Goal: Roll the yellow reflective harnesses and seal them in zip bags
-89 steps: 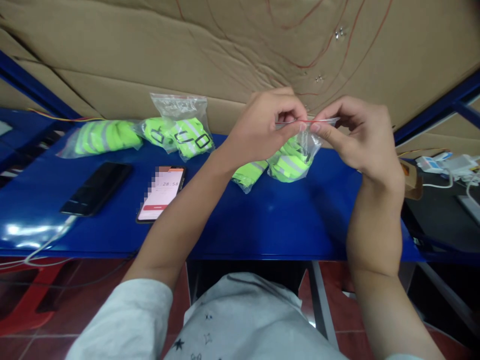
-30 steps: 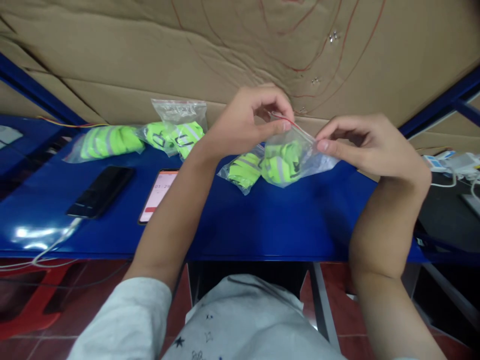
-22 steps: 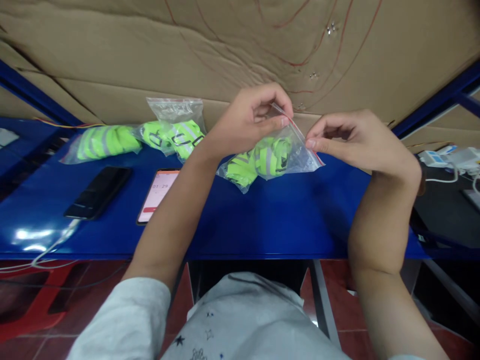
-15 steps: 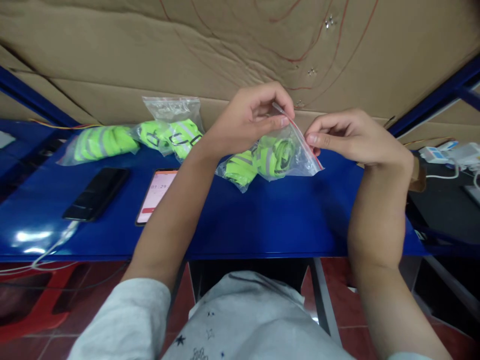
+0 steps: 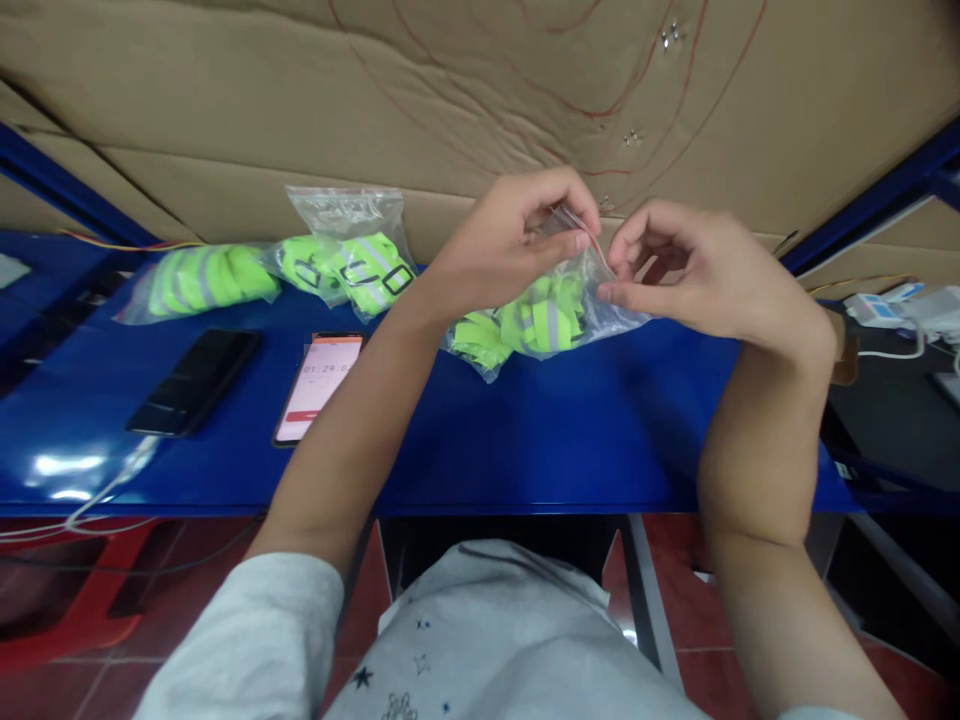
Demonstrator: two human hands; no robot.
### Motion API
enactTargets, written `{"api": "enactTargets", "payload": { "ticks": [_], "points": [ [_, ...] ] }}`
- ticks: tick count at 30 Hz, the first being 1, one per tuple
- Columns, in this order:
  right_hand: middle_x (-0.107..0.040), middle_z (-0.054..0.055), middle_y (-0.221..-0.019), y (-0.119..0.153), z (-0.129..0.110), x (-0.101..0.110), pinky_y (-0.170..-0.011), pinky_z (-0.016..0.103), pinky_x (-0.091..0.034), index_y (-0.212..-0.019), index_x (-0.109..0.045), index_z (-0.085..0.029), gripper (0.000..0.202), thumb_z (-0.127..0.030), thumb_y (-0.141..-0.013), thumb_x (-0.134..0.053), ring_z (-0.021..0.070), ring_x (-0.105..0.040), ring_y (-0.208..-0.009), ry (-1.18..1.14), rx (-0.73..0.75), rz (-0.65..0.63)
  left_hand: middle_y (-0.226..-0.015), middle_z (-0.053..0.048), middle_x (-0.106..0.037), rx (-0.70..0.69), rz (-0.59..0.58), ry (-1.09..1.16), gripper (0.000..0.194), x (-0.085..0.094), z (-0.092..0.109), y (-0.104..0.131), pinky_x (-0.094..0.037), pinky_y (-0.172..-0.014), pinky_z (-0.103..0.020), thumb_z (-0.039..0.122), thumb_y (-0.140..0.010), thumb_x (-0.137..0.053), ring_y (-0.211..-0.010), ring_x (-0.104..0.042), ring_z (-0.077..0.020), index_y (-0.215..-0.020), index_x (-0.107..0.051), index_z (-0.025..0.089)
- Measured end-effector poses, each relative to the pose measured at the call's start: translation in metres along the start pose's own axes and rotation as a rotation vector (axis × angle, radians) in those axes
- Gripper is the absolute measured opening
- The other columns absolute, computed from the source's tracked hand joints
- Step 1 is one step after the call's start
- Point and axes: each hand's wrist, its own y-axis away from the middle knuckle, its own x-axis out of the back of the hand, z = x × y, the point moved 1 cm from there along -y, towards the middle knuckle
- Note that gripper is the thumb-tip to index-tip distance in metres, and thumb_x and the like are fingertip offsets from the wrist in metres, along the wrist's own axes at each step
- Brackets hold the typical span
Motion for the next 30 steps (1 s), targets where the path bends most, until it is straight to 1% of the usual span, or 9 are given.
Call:
{"api": "enactTargets", "payload": {
  "ticks": [4, 7, 11, 14, 16, 20, 24, 27, 30],
  "points": [
    [-0.068, 0.0, -0.075, 0.0, 0.004, 0.002, -0.065, 0.033, -0.048, -0.087, -0.072, -0.025, 0.031, -0.044, -0.077, -0.094, 0.0157, -0.057, -0.067, 0.033, -0.03, 0.067, -0.093, -0.004, -0.071, -0.028, 0.014, 0.007, 0.011, 0.001, 0.0, -0.001, -0.05, -0.086, -0.038, 0.034, -0.095, -0.073, -0.092, -0.061, -0.0192, -0.093, -0.074, 0.024],
    [-0.066, -0.001, -0.071, 0.001, 0.006, 0.004, -0.059, 0.029, -0.044, -0.087, -0.074, -0.025, 0.027, -0.047, -0.084, -0.088, 0.0132, -0.055, -0.063, -0.005, -0.028, 0.076, -0.093, -0.005, -0.071, -0.05, 0.003, 0.04, 0.013, 0.002, 0.0, 0.0, -0.05, -0.085, -0.037, 0.035, -0.096, -0.073, -0.091, -0.061, -0.0178, -0.096, -0.074, 0.022],
    [-0.066, -0.002, -0.065, 0.001, 0.01, 0.005, -0.053, 0.026, -0.045, -0.092, -0.077, -0.024, 0.028, -0.052, -0.09, -0.081, 0.0113, -0.056, -0.056, -0.092, -0.035, -0.043, -0.095, -0.005, -0.073, -0.02, -0.006, 0.014, 0.013, -0.001, 0.001, 0.001, -0.052, -0.082, -0.036, 0.034, -0.095, -0.073, -0.092, -0.065, -0.0199, -0.093, -0.074, 0.021],
    [-0.07, 0.0, -0.069, -0.001, 0.015, 0.005, -0.055, 0.028, -0.052, -0.088, -0.076, -0.022, 0.031, -0.052, -0.086, -0.084, 0.0136, -0.063, -0.059, -0.176, -0.079, -0.166, -0.095, -0.004, -0.074, 0.107, -0.055, 0.017, 0.009, -0.005, 0.0, 0.003, -0.053, -0.079, -0.034, 0.031, -0.093, -0.073, -0.09, -0.068, -0.0199, -0.095, -0.073, 0.022],
    [-0.07, 0.001, -0.068, -0.003, 0.019, 0.005, -0.057, 0.029, -0.054, -0.082, -0.075, -0.021, 0.031, -0.05, -0.082, -0.088, 0.0148, -0.064, -0.06, -0.211, -0.136, -0.234, -0.096, -0.004, -0.075, 0.158, -0.104, 0.02, 0.013, -0.007, -0.003, 0.004, -0.054, -0.079, -0.035, 0.034, -0.093, -0.074, -0.091, -0.069, -0.0211, -0.097, -0.072, 0.022],
    [-0.065, -0.001, -0.064, -0.007, 0.03, 0.003, -0.057, 0.027, -0.051, -0.074, -0.074, -0.02, 0.022, -0.037, -0.081, -0.087, 0.013, -0.06, -0.058, -0.228, -0.229, -0.223, -0.103, -0.006, -0.076, 0.129, -0.179, 0.04, 0.02, -0.01, -0.01, 0.005, -0.055, -0.085, -0.036, 0.04, -0.095, -0.075, -0.096, -0.068, -0.0215, -0.1, -0.07, 0.021],
    [-0.06, -0.003, -0.058, -0.011, 0.043, -0.001, -0.054, 0.025, -0.042, -0.07, -0.071, -0.018, 0.022, -0.031, -0.085, -0.08, 0.0095, -0.051, -0.054, -0.204, -0.207, -0.271, -0.105, -0.003, -0.076, 0.107, -0.191, 0.07, 0.011, -0.012, -0.01, 0.005, -0.055, -0.09, -0.033, 0.028, -0.092, -0.075, -0.099, -0.07, -0.0181, -0.1, -0.069, 0.022],
    [-0.058, -0.004, -0.058, -0.014, 0.052, -0.004, -0.052, 0.024, -0.035, -0.07, -0.069, -0.018, 0.021, -0.029, -0.085, -0.08, 0.0074, -0.045, -0.054, -0.155, -0.188, -0.312, -0.1, -0.001, -0.075, 0.034, -0.215, -0.094, 0.01, -0.014, -0.009, 0.005, -0.054, -0.086, -0.031, 0.019, -0.088, -0.074, -0.095, -0.071, -0.0178, -0.097, -0.073, 0.024],
    [-0.057, -0.005, -0.057, -0.016, 0.061, -0.007, -0.051, 0.024, -0.033, -0.07, -0.068, -0.018, 0.023, -0.028, -0.083, -0.084, 0.0068, -0.045, -0.053, -0.167, -0.241, -0.305, -0.097, -0.001, -0.073, -0.045, -0.25, -0.332, 0.011, -0.017, -0.011, 0.006, -0.05, -0.085, -0.033, 0.016, -0.086, -0.075, -0.092, -0.068, -0.0187, -0.094, -0.076, 0.023]
  ]
}}
